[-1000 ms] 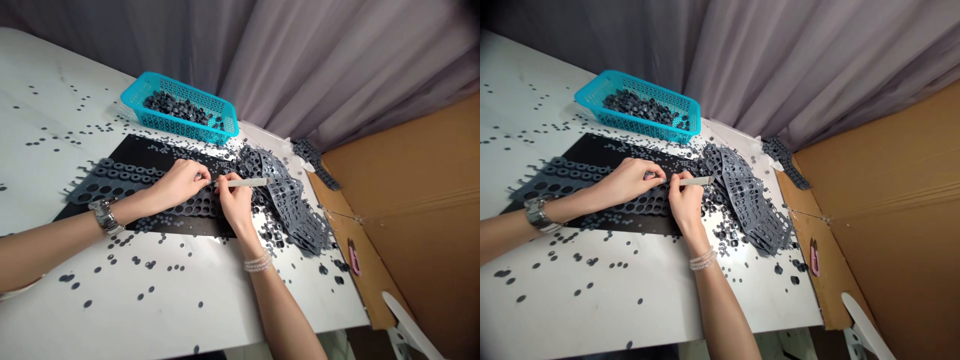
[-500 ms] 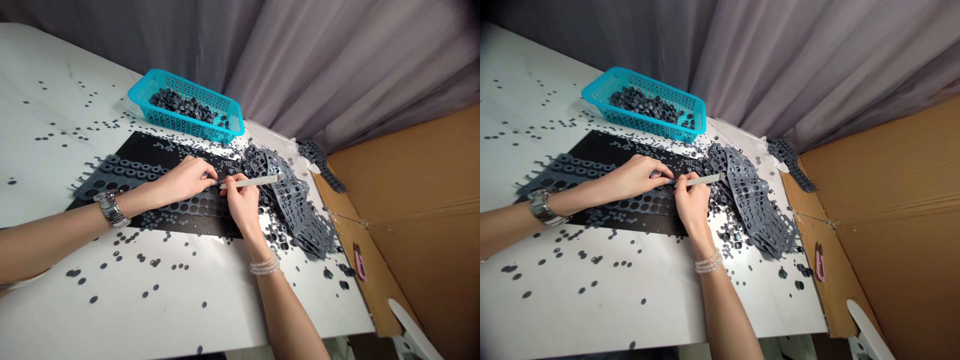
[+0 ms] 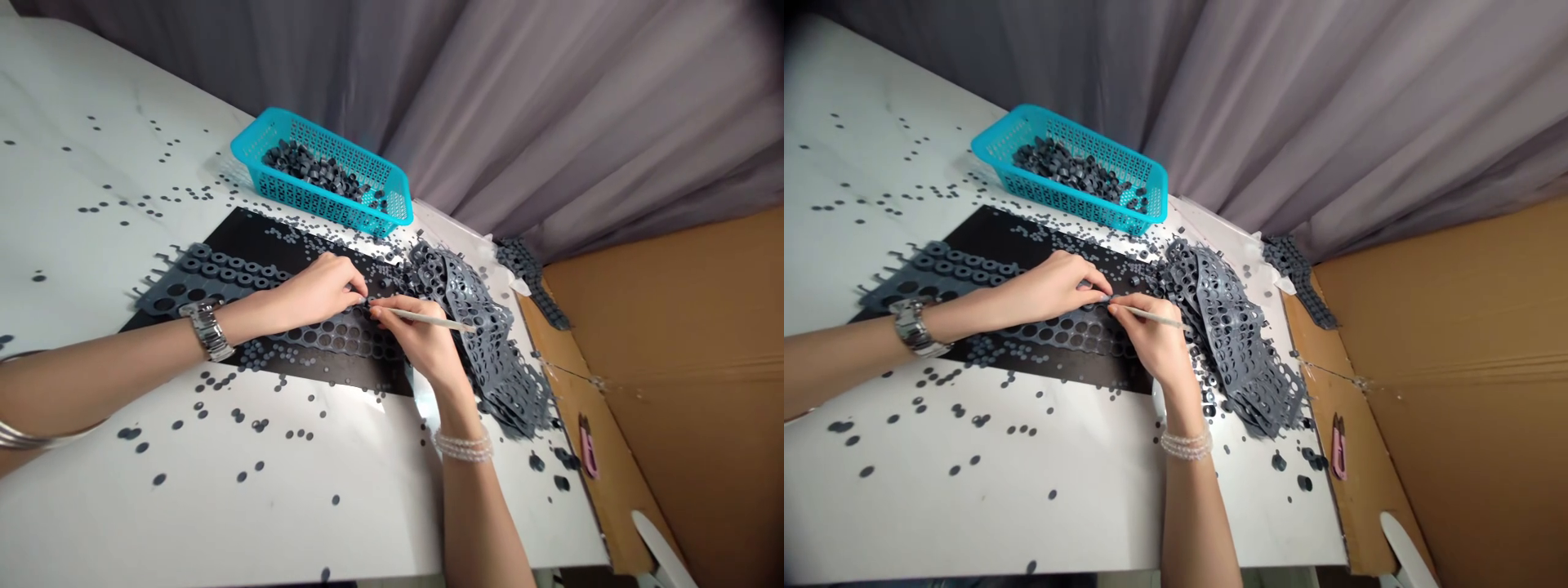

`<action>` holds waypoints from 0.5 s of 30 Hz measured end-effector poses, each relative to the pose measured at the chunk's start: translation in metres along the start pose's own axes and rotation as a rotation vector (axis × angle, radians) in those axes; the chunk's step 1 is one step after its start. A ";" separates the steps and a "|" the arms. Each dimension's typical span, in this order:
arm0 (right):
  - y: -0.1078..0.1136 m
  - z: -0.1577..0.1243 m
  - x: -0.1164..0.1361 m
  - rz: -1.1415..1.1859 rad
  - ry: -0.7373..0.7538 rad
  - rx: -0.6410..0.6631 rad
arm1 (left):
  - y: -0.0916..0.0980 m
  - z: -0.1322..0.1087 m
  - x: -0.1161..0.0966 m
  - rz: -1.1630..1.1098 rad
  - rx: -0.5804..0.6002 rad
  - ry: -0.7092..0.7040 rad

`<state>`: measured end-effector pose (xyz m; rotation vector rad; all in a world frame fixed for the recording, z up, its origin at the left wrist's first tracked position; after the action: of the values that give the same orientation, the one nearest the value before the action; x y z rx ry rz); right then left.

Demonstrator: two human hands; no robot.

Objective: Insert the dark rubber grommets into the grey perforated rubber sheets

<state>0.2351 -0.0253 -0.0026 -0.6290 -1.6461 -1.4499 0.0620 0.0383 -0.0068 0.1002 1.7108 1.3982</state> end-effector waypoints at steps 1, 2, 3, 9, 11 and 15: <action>0.000 0.000 0.000 0.005 0.000 -0.002 | 0.000 0.000 0.000 -0.005 -0.004 0.001; 0.000 0.000 0.001 0.009 0.001 -0.002 | 0.000 0.000 -0.001 -0.010 -0.007 0.002; -0.001 0.000 0.002 0.009 0.003 0.000 | 0.000 -0.001 -0.001 -0.015 -0.009 0.004; -0.002 0.000 0.004 -0.018 0.024 0.015 | 0.002 -0.001 -0.003 -0.045 -0.008 0.001; -0.002 0.000 0.004 -0.028 0.027 0.016 | 0.002 -0.001 -0.002 -0.049 -0.009 0.002; -0.003 0.001 0.003 -0.041 0.031 0.018 | -0.002 0.000 0.001 -0.036 -0.024 -0.025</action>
<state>0.2307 -0.0257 -0.0022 -0.5630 -1.6554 -1.4652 0.0621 0.0377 -0.0091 0.0725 1.6671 1.3849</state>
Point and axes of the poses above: each hand's wrist, its own z-axis towards the middle knuckle, its own y-axis out of the back of the hand, x = y × z, the point moved 2 cm from there along z, towards the middle knuckle, and after that the axes turned 8 degrees about x, right-handed, at the moved point
